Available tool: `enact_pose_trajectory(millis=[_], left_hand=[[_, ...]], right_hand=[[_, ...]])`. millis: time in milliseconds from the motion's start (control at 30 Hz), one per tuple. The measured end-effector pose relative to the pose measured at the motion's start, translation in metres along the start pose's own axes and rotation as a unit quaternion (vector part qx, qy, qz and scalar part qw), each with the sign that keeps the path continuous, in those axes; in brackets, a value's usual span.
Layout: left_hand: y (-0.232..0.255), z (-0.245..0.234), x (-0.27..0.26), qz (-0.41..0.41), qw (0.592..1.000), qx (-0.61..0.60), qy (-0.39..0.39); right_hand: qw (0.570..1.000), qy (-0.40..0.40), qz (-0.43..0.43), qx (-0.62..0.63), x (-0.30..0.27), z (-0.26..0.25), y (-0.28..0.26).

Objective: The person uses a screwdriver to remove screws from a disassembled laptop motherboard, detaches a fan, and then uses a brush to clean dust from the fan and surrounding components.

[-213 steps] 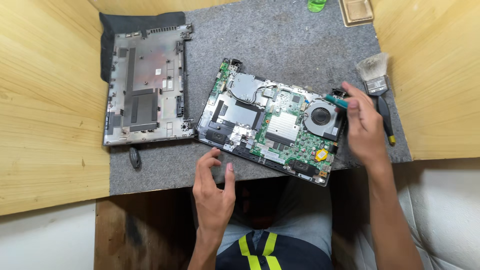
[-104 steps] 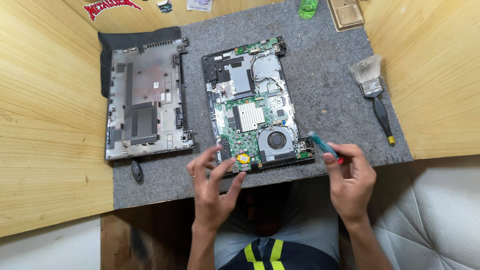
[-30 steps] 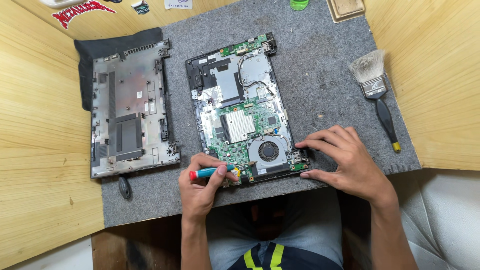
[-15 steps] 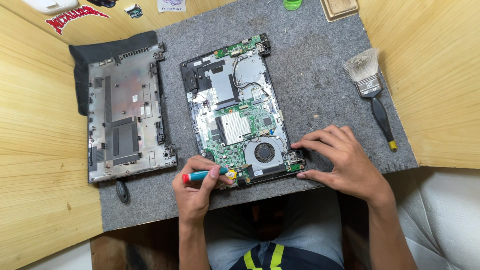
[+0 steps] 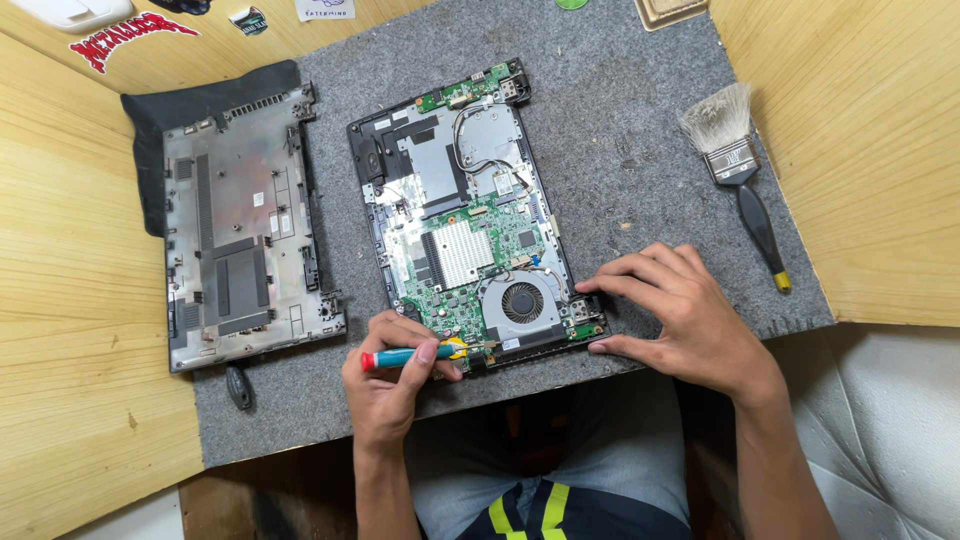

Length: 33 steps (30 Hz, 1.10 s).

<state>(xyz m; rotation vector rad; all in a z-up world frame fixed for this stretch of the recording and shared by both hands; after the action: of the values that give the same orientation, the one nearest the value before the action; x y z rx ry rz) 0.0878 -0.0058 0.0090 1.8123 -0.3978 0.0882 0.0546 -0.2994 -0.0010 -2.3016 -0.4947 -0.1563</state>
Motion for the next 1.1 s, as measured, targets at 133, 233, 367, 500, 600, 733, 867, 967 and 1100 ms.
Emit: enact_pose_trajectory(millis=[133,233,367,500,600,733,867,967,1100], left_hand=[[-0.001,-0.001,0.000,0.008,1.000,0.002,0.000],[-0.001,-0.001,0.000,0.017,1.000,0.007,-0.001],[0.000,-0.001,0.000,0.008,1.000,-0.002,0.001],[-0.024,-0.004,-0.013,-0.051,0.985,-0.166,0.021],[-0.022,-0.005,-0.013,-0.066,0.980,-0.184,0.040],[-0.021,-0.004,-0.012,-0.060,0.985,-0.160,0.034],[-0.021,-0.004,-0.013,-0.061,0.985,-0.158,0.034],[-0.022,-0.005,-0.013,-0.062,0.986,-0.153,0.034],[-0.037,-0.004,-0.011,0.020,0.975,-0.219,0.030]], right_hand=[[1.000,0.000,0.002,0.004,0.000,0.000,0.000],[1.000,-0.002,0.002,0.003,0.000,0.000,0.000],[1.000,-0.001,0.001,0.003,0.000,0.000,0.000],[1.000,-0.003,0.001,0.002,0.000,0.000,0.000],[1.000,-0.002,0.003,0.004,0.000,0.001,0.000],[1.000,0.004,-0.001,0.006,0.000,0.001,0.001],[1.000,0.004,-0.002,0.006,0.000,0.000,0.000],[1.000,0.006,-0.006,0.003,0.000,0.000,-0.001],[0.997,0.034,0.033,0.060,0.005,-0.003,-0.011]])
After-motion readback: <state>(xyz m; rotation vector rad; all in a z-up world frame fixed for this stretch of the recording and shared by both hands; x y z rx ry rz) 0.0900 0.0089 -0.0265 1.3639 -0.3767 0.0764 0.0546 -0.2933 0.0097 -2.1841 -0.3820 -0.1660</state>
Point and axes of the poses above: each hand's wrist, its own x-axis towards the middle knuckle, its own z-axis out of the palm, y = z × x, the point moved 2 cm from there along x, towards the middle knuckle, and after that the axes turned 6 degrees about x, right-handed, at the moved point
